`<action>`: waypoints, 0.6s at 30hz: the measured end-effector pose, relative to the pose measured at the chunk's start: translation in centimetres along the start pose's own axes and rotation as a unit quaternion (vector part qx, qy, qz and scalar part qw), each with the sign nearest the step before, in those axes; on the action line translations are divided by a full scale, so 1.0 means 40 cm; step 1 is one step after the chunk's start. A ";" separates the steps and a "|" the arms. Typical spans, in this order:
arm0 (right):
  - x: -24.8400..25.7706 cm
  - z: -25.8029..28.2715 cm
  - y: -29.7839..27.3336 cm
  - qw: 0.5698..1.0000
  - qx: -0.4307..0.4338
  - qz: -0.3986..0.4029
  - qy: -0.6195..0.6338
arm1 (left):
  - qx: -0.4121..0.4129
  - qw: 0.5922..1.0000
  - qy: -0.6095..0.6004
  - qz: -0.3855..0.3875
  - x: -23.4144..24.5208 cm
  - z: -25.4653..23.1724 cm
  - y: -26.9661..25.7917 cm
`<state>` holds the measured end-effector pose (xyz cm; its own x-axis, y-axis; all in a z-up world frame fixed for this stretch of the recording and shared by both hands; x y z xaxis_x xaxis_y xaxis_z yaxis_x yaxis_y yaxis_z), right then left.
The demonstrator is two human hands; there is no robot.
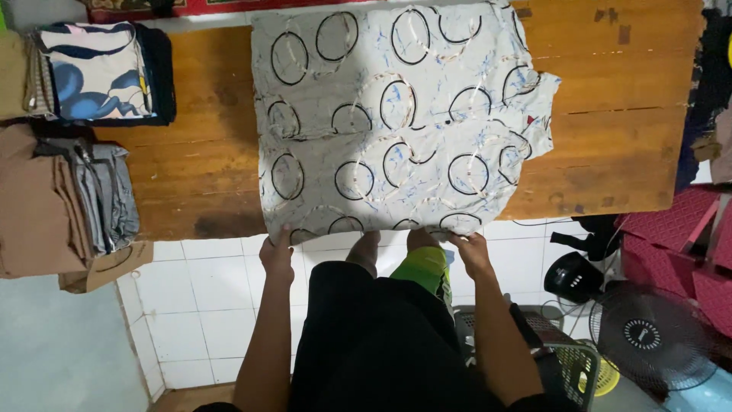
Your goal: Folding a patterned shirt and a pair of grey pants on a wooden table and placing them on a stack.
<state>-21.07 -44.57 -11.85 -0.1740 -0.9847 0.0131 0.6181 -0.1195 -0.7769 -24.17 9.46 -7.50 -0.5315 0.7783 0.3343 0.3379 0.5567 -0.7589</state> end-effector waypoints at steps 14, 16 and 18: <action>-0.037 0.294 -0.281 0.996 0.067 -0.013 -0.054 | -0.084 0.986 -0.102 0.106 0.028 -0.234 -0.199; -0.043 0.355 -0.308 0.996 0.079 0.000 -0.042 | -0.100 0.978 -0.133 0.125 0.013 -0.276 -0.216; -0.033 0.384 -0.318 0.995 0.014 -0.023 0.097 | -0.127 0.959 -0.196 0.159 -0.008 -0.309 -0.223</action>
<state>-16.93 -43.70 7.70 -0.3464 -0.9350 -0.0757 0.6266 -0.1706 -0.7604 -17.40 7.82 6.08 -0.6038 0.7799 -0.1648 0.6836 0.4003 -0.6102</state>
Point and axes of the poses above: each hand's wrist, its own y-axis towards the middle knuckle, its own x-axis out of the back of the hand, z = x × y, the point moved 7 cm from there along y, towards the middle knuckle, and after that the axes turned 2 degrees about y, right-handed, at the moved point
